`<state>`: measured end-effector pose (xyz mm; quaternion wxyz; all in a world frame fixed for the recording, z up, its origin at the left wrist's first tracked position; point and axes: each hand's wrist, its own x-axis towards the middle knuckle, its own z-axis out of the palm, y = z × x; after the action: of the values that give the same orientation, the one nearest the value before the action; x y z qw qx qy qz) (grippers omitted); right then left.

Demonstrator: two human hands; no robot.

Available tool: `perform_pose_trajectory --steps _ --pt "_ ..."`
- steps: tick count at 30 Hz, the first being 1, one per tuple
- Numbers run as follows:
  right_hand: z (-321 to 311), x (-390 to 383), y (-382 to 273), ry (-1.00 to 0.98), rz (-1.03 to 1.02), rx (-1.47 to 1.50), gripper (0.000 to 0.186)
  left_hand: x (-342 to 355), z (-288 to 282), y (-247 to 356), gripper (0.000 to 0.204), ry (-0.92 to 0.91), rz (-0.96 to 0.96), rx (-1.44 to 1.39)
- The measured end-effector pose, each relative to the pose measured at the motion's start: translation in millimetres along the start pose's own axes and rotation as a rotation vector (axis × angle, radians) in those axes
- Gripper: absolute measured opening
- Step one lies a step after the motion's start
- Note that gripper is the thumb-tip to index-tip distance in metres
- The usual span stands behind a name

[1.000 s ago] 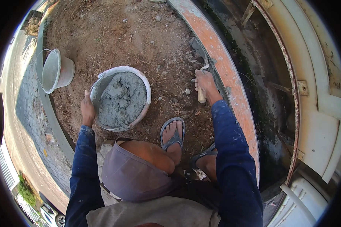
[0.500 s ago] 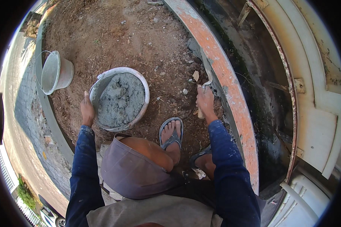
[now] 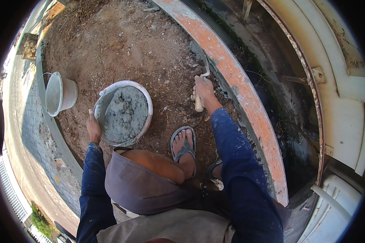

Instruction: Apply mortar to the side of a curb or planter edge using a trowel.

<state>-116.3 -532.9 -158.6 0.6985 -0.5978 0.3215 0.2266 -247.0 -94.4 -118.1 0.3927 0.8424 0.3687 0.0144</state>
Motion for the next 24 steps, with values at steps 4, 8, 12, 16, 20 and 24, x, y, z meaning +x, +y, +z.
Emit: perform_pose_trajectory --steps 4,8,12,16,20,24 --pt "-45 -27 30 0.024 0.026 0.010 0.025 5 1 -6 0.068 -0.020 -0.009 0.008" --pt "-74 -60 44 0.065 0.076 -0.012 0.028 2 1 -7 0.069 0.007 0.032 -0.031" --pt "-78 -87 62 0.137 0.030 -0.051 0.026 7 3 -12 0.069 0.013 0.017 0.006" --pt "-72 -93 108 0.291 -0.150 -0.285 0.026 2 3 -4 0.070 -0.025 0.027 -0.033" --pt "-50 -81 91 0.243 -0.216 -0.490 0.027 -2 0 2 0.069 0.011 0.018 -0.023" --pt "-37 -38 57 0.193 -0.158 -0.473 0.027 1 1 3 0.068 -0.001 0.044 -0.034"
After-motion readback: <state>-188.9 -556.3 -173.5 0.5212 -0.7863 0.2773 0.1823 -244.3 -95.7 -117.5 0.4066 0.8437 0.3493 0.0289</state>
